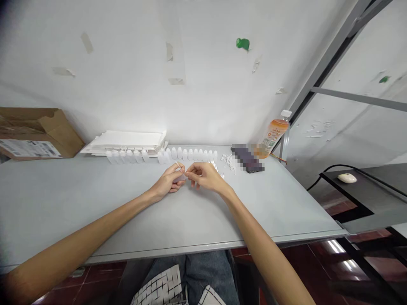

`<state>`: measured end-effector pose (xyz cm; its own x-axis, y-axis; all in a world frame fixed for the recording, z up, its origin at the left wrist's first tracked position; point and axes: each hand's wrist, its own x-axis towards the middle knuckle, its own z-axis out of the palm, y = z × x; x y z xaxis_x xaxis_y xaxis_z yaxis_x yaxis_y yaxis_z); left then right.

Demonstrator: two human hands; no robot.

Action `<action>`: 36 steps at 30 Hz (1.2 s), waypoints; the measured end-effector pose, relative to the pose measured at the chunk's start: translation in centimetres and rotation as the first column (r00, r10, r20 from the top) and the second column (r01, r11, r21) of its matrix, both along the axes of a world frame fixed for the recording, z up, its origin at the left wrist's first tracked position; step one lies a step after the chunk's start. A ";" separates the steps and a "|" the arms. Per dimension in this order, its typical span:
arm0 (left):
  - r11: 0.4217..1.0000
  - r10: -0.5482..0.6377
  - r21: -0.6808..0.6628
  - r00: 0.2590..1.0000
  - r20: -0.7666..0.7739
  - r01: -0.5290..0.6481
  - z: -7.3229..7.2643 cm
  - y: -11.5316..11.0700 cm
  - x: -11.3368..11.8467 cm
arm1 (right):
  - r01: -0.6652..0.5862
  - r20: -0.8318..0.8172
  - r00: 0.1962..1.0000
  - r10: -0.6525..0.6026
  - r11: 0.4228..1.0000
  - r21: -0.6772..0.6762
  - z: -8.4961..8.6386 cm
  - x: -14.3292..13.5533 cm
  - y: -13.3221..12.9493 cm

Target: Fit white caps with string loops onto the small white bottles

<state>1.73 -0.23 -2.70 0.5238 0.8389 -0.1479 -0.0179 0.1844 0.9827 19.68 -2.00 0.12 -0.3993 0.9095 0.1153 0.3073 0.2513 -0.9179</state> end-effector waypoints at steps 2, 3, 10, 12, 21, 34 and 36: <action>1.000 0.001 -0.010 1.000 0.010 -0.001 0.0 0.0 -0.1 | 0.027 0.009 1.000 -0.027 1.000 -0.014 -0.1 -0.1 0.0; 1.000 0.000 -0.022 1.000 0.018 0.001 0.0 0.0 -0.1 | 0.041 0.012 0.999 -0.041 0.999 -0.012 -0.2 -0.1 0.0; 0.997 0.022 -0.081 0.998 0.062 -0.017 0.0 0.2 -0.2 | 0.051 0.070 0.996 -0.056 0.996 0.077 -0.2 -0.4 0.0; 0.998 0.029 -0.065 0.998 0.062 -0.025 -0.1 0.1 -0.2 | 0.084 0.156 0.982 -0.106 0.986 0.142 -0.3 -0.5 0.0; 0.996 0.039 -0.079 0.996 0.083 -0.032 0.2 0.2 -0.1 | 0.084 0.190 0.974 -0.125 0.974 0.212 0.1 -0.9 -0.3; 0.997 0.070 0.013 0.994 0.086 -0.071 -0.2 -0.5 0.3 | 0.120 0.288 0.939 -0.188 0.964 0.237 -0.5 -1.2 0.0; 0.998 0.058 0.027 0.995 0.085 -0.060 -0.3 -0.5 0.3 | 0.140 0.315 0.921 -0.228 0.950 0.278 -0.8 -1.3 0.1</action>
<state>2.05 -0.70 -3.01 0.4826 0.8722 -0.0800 -0.1111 0.1516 0.9822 18.41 -1.87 -0.68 -0.2820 0.9311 0.2314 0.6514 0.3629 -0.6663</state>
